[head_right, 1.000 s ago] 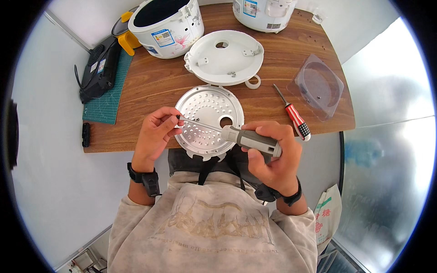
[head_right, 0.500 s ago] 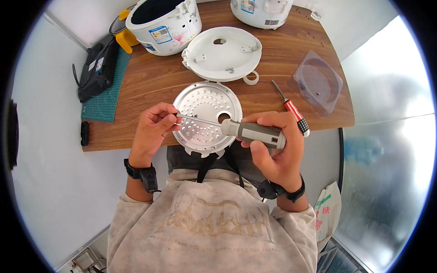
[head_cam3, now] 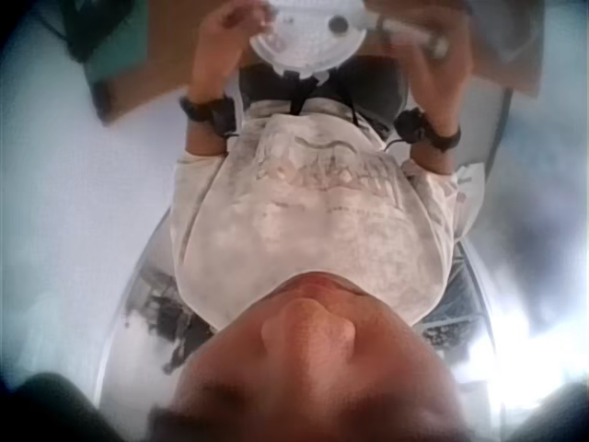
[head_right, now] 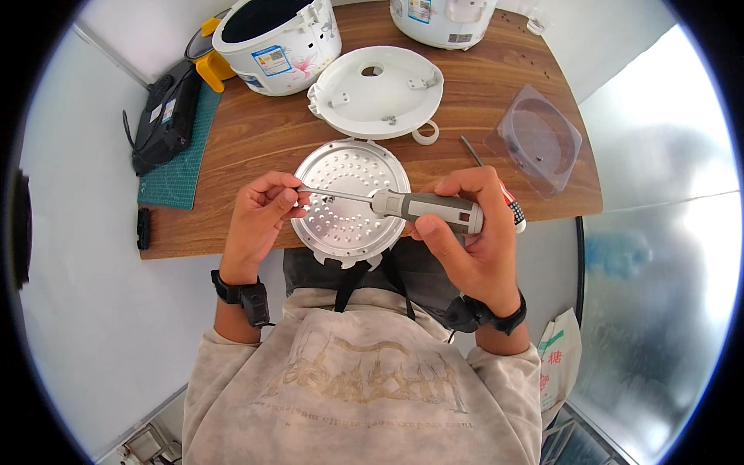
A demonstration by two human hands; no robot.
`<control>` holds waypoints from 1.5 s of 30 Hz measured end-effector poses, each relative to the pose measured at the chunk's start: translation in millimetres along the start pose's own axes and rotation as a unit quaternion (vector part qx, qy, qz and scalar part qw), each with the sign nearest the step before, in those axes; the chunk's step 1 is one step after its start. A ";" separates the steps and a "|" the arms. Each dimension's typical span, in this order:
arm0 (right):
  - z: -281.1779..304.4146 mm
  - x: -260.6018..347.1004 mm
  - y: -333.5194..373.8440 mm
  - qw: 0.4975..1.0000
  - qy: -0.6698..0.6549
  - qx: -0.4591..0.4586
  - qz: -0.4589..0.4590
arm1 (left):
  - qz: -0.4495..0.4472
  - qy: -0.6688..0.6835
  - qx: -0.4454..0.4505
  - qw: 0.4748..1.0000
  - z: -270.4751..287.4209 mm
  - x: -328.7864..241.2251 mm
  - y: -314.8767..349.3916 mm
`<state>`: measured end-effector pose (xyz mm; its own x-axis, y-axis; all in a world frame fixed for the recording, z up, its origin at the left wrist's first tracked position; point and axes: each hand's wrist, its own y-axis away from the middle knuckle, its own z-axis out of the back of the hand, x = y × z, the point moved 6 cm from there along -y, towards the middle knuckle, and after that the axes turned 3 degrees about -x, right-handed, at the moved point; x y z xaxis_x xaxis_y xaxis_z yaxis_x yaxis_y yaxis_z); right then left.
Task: The person assembles a white plastic appliance lid by first fitting a circular gasket into a ring, then attaching the ring to the lid. They use a screwdriver to fasten multiple screws into the lid, securing the components together.
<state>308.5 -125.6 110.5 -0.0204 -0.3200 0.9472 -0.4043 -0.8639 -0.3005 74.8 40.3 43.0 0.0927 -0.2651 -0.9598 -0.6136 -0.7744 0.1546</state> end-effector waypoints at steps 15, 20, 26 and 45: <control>2.8 -0.6 -3.6 1.000 0.003 0.010 0.004 | -0.046 -0.076 0.011 0.996 -5.7 -11.2 4.5; 3.3 0.5 -4.5 1.000 0.016 0.014 0.003 | -0.040 -0.084 0.027 0.995 -5.3 -11.7 5.5; 5.4 -2.7 -2.9 1.000 -0.020 0.010 0.003 | -0.025 -0.059 0.039 0.997 -5.4 -9.3 5.6; 14.5 -2.7 -1.2 0.999 -0.034 -0.024 -0.019 | -0.030 -0.079 0.024 0.996 -6.4 -10.3 4.9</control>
<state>322.3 -129.4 106.7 0.0577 -0.3136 0.9478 -0.4473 -0.8569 -0.2563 75.9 35.5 55.1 0.0083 -0.1216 -0.9925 -0.6476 -0.7569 0.0873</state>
